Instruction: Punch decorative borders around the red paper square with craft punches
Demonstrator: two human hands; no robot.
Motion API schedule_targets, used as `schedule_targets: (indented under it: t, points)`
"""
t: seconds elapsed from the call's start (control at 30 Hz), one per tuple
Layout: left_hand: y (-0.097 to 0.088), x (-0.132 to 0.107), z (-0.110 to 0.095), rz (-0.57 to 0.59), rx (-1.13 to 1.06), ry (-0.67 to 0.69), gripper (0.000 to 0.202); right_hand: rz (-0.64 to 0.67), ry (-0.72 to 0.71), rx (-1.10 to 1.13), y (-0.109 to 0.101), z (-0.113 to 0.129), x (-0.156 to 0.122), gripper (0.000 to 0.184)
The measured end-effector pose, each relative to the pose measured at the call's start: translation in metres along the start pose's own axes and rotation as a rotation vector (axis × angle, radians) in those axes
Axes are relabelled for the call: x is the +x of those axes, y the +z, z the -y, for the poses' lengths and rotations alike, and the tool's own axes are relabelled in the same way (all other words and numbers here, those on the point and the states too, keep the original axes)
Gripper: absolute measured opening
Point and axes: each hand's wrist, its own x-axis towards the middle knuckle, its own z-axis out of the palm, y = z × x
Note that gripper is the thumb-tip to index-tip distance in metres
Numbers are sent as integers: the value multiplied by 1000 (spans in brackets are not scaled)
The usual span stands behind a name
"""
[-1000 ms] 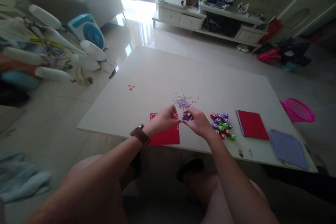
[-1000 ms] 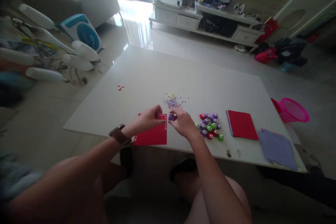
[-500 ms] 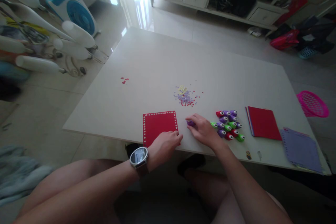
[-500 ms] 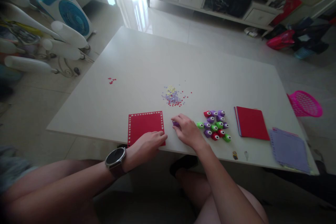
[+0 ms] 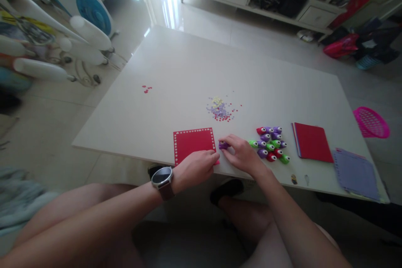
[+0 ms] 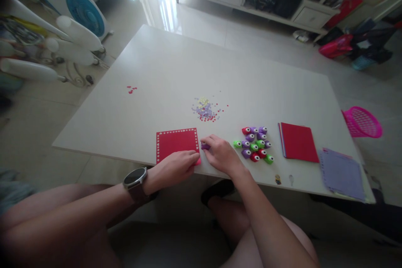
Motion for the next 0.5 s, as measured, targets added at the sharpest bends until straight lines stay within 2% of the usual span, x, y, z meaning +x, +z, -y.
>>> schedule_targets:
  t: [0.27,0.5]
  points:
    - [1,4,2,-78,11,12,11,5,1,-17,-2,-9,-1,27]
    - [0,5,0,-46,31,21,11,-2,3,38,0,-10,0,27]
